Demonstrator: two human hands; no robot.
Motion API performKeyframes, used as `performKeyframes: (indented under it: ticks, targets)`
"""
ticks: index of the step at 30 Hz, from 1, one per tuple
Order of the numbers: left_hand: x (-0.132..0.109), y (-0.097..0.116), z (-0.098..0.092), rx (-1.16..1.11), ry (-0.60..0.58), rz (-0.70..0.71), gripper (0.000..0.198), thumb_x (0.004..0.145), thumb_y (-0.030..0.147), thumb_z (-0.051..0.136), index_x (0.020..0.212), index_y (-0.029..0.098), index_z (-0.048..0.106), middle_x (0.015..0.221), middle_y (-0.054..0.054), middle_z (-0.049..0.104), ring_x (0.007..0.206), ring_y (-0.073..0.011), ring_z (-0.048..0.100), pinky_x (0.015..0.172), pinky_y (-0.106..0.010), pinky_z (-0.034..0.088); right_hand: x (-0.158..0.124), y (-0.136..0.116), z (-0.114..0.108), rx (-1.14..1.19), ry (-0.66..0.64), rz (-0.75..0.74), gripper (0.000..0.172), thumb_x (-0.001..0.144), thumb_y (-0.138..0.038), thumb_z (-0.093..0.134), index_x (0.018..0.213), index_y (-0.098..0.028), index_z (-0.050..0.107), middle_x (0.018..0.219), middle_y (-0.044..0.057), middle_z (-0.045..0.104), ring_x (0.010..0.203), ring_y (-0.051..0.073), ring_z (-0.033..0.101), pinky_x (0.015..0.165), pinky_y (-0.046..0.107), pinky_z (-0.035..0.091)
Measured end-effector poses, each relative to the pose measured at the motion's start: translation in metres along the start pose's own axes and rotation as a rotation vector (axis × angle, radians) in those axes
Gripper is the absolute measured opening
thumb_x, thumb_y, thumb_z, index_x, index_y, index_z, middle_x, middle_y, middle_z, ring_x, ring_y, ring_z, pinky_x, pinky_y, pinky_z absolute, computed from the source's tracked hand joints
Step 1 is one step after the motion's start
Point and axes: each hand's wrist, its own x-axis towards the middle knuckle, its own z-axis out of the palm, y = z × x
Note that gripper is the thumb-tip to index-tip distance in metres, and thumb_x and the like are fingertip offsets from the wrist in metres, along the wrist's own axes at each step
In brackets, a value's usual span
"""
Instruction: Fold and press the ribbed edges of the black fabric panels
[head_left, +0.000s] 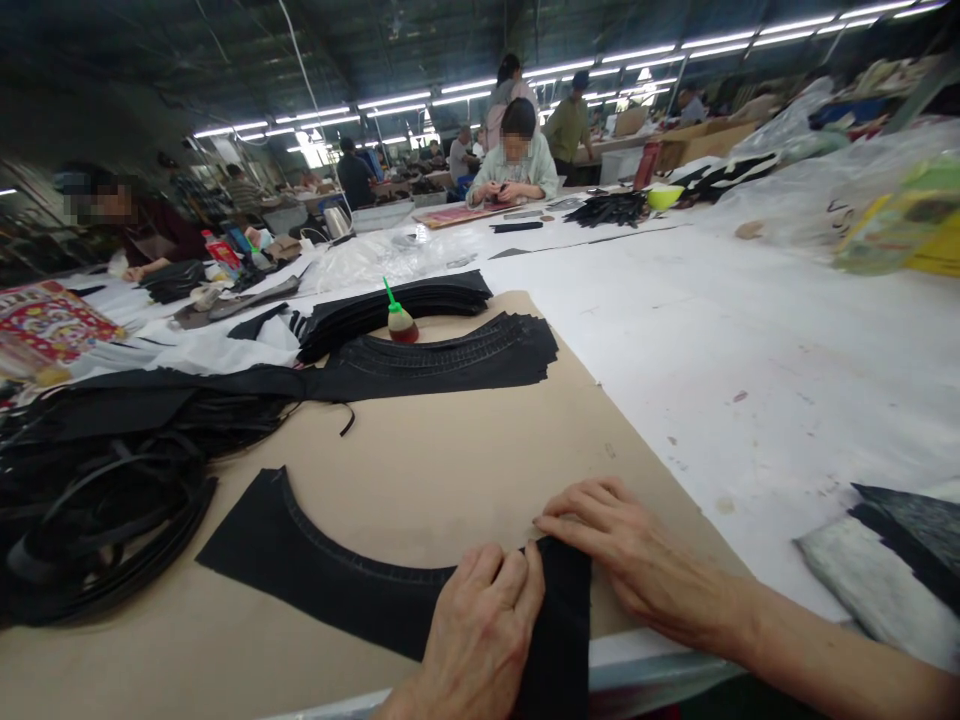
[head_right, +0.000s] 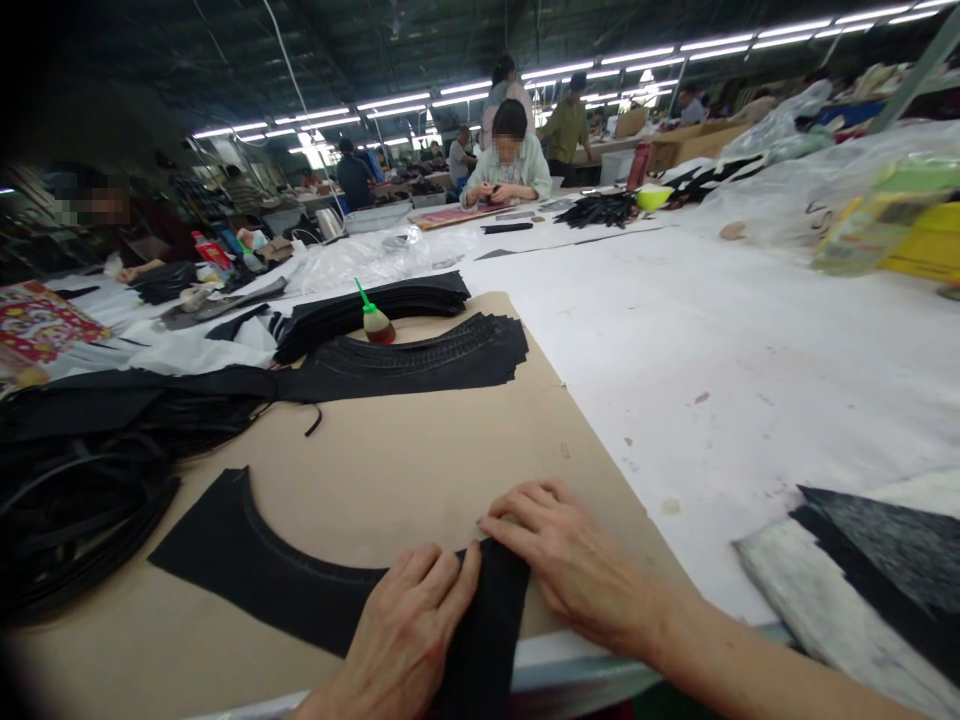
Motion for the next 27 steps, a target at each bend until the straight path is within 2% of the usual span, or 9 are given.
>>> performKeyframes:
  ticks: [3, 7, 10, 14, 19, 21, 23, 25, 27]
  targets:
    - [-0.001, 0.000, 0.001, 0.010, 0.017, 0.014, 0.045, 0.083, 0.004, 0.043, 0.127, 0.003, 0.049, 0.092, -0.008, 0.059, 0.081, -0.0222, 0.053, 0.075, -0.035, 0.050, -0.004, -0.012, 0.011, -0.073, -0.001, 0.039, 0.049, 0.073, -0.003, 0.042, 0.117, -0.018, 0.060, 0.110, 0.009, 0.062, 0.102, 0.023, 0.053, 0.096, 0.044, 0.036]
    - [-0.002, -0.001, 0.002, 0.027, 0.025, 0.011, 0.044, 0.083, 0.007, 0.045, 0.127, 0.005, 0.050, 0.094, -0.007, 0.060, 0.083, -0.0217, 0.053, 0.078, -0.034, 0.049, -0.016, -0.019, 0.028, -0.240, 0.086, 0.036, 0.059, 0.075, -0.001, 0.040, 0.128, -0.021, 0.054, 0.124, 0.004, 0.060, 0.116, 0.020, 0.049, 0.110, 0.046, 0.022]
    - [-0.003, -0.001, 0.003, 0.034, 0.031, -0.002, 0.044, 0.084, 0.008, 0.045, 0.128, 0.006, 0.050, 0.096, -0.007, 0.060, 0.086, -0.0221, 0.053, 0.081, -0.034, 0.048, -0.024, -0.019, 0.036, -0.344, 0.146, 0.051, 0.060, 0.077, -0.001, 0.040, 0.132, -0.023, 0.052, 0.130, 0.000, 0.058, 0.123, 0.018, 0.045, 0.114, 0.046, 0.015]
    - [-0.004, 0.000, 0.003, 0.031, 0.050, -0.008, 0.045, 0.084, 0.008, 0.045, 0.129, 0.006, 0.050, 0.095, -0.007, 0.061, 0.087, -0.0221, 0.054, 0.082, -0.033, 0.048, -0.036, -0.014, 0.036, -0.428, 0.173, 0.087, 0.062, 0.075, 0.001, 0.037, 0.129, -0.024, 0.054, 0.130, -0.001, 0.059, 0.126, 0.019, 0.044, 0.113, 0.048, 0.017]
    - [-0.003, -0.001, 0.001, 0.027, 0.056, 0.005, 0.045, 0.086, 0.011, 0.045, 0.130, 0.006, 0.050, 0.095, -0.008, 0.061, 0.086, -0.0221, 0.054, 0.082, -0.032, 0.048, -0.035, -0.014, 0.025, -0.487, 0.236, 0.180, 0.059, 0.076, 0.000, 0.034, 0.129, -0.015, 0.053, 0.129, 0.008, 0.058, 0.122, 0.021, 0.048, 0.106, 0.046, 0.031]
    - [-0.002, -0.001, 0.000, 0.032, 0.098, -0.005, 0.042, 0.088, 0.011, 0.041, 0.128, 0.004, 0.052, 0.094, -0.008, 0.062, 0.086, -0.0222, 0.055, 0.082, -0.032, 0.048, -0.030, -0.016, 0.026, -0.459, 0.228, 0.117, 0.059, 0.079, -0.002, 0.034, 0.134, -0.015, 0.049, 0.134, 0.008, 0.054, 0.124, 0.020, 0.046, 0.104, 0.042, 0.035]
    - [-0.003, 0.001, 0.001, 0.028, 0.182, -0.022, 0.038, 0.090, 0.011, 0.037, 0.122, 0.003, 0.056, 0.091, -0.008, 0.063, 0.083, -0.0212, 0.056, 0.079, -0.032, 0.049, -0.031, -0.015, 0.036, -0.443, 0.197, -0.017, 0.058, 0.084, -0.008, 0.037, 0.141, -0.018, 0.043, 0.138, 0.006, 0.051, 0.127, 0.020, 0.045, 0.104, 0.039, 0.036]
    - [-0.004, 0.006, 0.007, 0.018, 0.302, -0.039, 0.033, 0.092, 0.012, 0.036, 0.112, 0.004, 0.061, 0.086, -0.007, 0.063, 0.077, -0.0191, 0.058, 0.071, -0.029, 0.050, -0.038, -0.004, 0.056, -0.432, 0.196, -0.117, 0.058, 0.087, -0.017, 0.043, 0.144, -0.022, 0.039, 0.139, 0.003, 0.051, 0.124, 0.022, 0.049, 0.104, 0.039, 0.038]
    - [-0.006, 0.009, 0.020, 0.023, 0.411, -0.079, 0.029, 0.092, 0.012, 0.040, 0.107, 0.005, 0.063, 0.082, -0.005, 0.065, 0.074, -0.0174, 0.060, 0.063, -0.028, 0.050, -0.046, 0.015, 0.079, -0.285, 0.218, -0.084, 0.059, 0.087, -0.020, 0.046, 0.144, -0.032, 0.039, 0.136, -0.001, 0.054, 0.118, 0.022, 0.055, 0.101, 0.040, 0.041]
